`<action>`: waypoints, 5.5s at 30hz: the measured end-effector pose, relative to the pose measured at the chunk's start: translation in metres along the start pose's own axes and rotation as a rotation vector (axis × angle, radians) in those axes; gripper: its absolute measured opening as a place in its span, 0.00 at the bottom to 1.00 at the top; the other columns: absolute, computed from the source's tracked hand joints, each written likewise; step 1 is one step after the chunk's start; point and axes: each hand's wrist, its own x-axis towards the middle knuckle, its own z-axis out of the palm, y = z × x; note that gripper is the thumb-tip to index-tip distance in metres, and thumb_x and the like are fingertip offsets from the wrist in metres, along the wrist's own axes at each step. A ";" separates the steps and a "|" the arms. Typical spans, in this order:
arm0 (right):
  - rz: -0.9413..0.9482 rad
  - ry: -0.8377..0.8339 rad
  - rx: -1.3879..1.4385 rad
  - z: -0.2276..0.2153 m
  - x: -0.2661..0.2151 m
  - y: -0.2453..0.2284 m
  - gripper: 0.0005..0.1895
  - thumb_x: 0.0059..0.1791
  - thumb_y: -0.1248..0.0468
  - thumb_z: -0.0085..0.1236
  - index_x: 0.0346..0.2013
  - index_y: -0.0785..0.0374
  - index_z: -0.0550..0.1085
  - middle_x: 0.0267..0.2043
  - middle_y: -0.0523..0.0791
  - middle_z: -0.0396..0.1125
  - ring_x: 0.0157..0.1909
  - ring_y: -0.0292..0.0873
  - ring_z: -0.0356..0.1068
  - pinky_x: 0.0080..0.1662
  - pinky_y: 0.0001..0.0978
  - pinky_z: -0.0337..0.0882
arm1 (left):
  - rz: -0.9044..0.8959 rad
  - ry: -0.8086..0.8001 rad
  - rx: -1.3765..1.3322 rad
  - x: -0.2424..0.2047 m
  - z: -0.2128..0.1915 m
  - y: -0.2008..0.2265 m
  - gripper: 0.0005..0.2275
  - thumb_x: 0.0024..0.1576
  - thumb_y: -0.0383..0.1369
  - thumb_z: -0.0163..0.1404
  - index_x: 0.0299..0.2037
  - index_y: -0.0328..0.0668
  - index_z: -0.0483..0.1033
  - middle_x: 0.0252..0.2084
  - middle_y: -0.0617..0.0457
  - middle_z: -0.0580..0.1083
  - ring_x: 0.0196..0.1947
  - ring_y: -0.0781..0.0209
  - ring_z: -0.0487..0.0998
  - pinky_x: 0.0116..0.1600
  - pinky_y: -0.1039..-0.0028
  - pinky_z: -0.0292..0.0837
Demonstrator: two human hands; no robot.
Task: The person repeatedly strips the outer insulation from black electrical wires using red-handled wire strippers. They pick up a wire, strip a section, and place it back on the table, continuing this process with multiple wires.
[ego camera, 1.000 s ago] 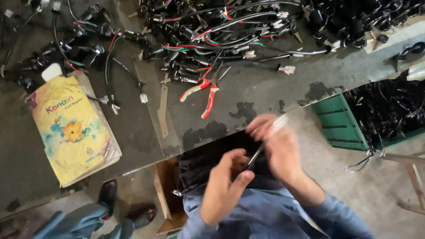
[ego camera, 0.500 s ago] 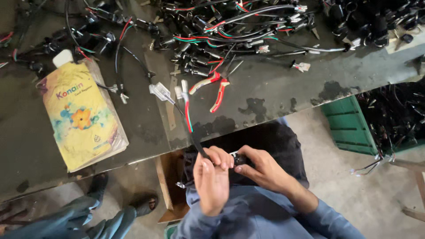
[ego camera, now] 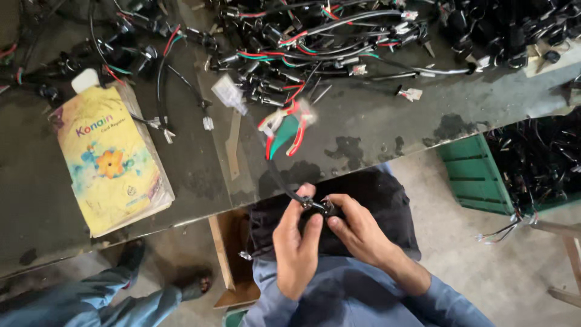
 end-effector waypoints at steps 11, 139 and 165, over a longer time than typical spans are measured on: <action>-0.158 0.019 -0.036 -0.004 0.004 -0.015 0.20 0.51 0.62 0.57 0.55 0.66 0.69 0.47 0.51 0.70 0.48 0.52 0.72 0.48 0.39 0.71 | -0.105 0.073 0.023 -0.005 0.000 -0.007 0.12 0.57 0.25 0.58 0.51 0.32 0.77 0.44 0.52 0.79 0.42 0.67 0.80 0.49 0.76 0.76; 0.045 -0.260 -0.047 -0.070 -0.023 -0.098 0.12 0.45 0.64 0.60 0.41 0.65 0.72 0.23 0.49 0.69 0.25 0.47 0.70 0.31 0.36 0.68 | 0.647 -0.311 0.366 0.024 0.002 -0.013 0.19 0.47 0.23 0.56 0.49 0.35 0.67 0.47 0.41 0.72 0.54 0.34 0.74 0.63 0.45 0.66; -0.484 0.884 -0.254 -0.104 0.010 -0.029 0.28 0.56 0.69 0.57 0.65 0.68 0.53 0.68 0.49 0.50 0.73 0.48 0.52 0.73 0.40 0.54 | 0.471 -0.213 0.689 0.150 0.001 -0.013 0.21 0.49 0.33 0.62 0.49 0.33 0.69 0.45 0.39 0.71 0.45 0.37 0.71 0.49 0.53 0.67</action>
